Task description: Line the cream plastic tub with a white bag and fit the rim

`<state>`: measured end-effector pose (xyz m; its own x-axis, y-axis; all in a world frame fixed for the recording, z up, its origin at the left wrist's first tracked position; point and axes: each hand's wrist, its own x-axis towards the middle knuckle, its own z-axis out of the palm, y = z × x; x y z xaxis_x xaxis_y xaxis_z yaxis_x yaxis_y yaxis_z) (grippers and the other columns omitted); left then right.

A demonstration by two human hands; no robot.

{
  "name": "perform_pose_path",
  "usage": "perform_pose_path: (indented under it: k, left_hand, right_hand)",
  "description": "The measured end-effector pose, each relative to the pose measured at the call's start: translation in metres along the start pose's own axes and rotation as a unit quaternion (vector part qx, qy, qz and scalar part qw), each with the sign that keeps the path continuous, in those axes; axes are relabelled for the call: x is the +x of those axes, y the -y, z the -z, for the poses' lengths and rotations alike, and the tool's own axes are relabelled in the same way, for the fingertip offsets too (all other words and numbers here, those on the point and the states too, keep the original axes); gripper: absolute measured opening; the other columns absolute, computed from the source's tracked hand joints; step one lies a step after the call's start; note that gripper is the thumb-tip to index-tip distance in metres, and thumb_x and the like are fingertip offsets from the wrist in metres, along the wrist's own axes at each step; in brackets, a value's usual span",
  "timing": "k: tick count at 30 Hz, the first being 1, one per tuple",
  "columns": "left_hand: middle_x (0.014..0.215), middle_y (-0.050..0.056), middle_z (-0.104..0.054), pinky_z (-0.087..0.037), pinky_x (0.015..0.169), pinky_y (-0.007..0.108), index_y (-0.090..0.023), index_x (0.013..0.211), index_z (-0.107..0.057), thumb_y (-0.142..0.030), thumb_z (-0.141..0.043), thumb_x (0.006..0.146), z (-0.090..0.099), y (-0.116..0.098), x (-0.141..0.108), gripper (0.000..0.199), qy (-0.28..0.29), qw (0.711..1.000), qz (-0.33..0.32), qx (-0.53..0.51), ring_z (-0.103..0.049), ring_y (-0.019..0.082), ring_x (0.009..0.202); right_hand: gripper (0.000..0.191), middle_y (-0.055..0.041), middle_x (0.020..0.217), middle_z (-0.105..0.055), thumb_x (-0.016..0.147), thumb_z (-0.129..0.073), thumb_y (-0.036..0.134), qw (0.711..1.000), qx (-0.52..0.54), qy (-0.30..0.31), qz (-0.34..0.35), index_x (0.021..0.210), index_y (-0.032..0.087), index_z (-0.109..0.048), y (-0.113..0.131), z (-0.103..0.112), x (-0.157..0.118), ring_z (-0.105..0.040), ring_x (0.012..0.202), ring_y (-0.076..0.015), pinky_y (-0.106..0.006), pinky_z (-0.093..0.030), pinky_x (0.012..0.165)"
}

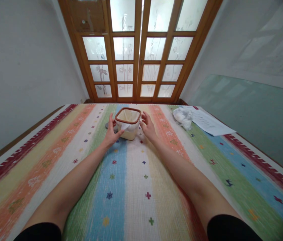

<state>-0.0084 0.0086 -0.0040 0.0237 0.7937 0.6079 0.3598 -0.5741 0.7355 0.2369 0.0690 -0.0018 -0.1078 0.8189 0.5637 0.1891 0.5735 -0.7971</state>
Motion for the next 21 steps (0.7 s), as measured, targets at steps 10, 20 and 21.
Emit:
perform_pose_path:
  k: [10,20,21]
  left_hand:
    - [0.154,0.014,-0.046,-0.036,0.121,0.051,-0.026,0.151,-0.047,-0.054,-0.060,0.097,-0.001,-0.021,0.003,0.062,-0.056,0.995,-0.008,0.079,-0.041,0.029,0.147]
    - [0.172,0.006,-0.027,-0.019,0.132,0.049,-0.031,0.166,-0.022,-0.047,-0.051,0.103,-0.028,-0.017,-0.009,0.071,0.029,0.999,-0.020,-0.033,-0.024,0.022,0.161]
    - [0.173,0.007,-0.023,-0.016,0.133,0.050,-0.030,0.166,-0.020,-0.046,-0.051,0.103,-0.030,-0.017,-0.011,0.073,0.029,0.999,-0.021,-0.025,-0.019,0.023,0.162]
  right_hand:
    - [0.085,-0.0160,0.164,-0.040,0.093,-0.050,0.077,0.997,0.008,-0.024,0.070,0.158,0.026,-0.035,0.032,-0.008,0.002,-0.041,0.152,-0.0298,-0.053,-0.036,0.124]
    - [0.104,-0.0131,0.171,-0.029,0.089,-0.065,0.069,0.998,0.045,-0.012,0.047,0.167,0.025,-0.013,0.016,-0.034,-0.014,-0.033,0.157,-0.0277,-0.050,-0.029,0.129]
    - [0.102,-0.0127,0.170,-0.031,0.090,-0.063,0.069,0.998,0.058,-0.013,0.038,0.167,0.025,-0.012,0.013,-0.035,-0.015,-0.033,0.157,-0.0269,-0.050,-0.029,0.129]
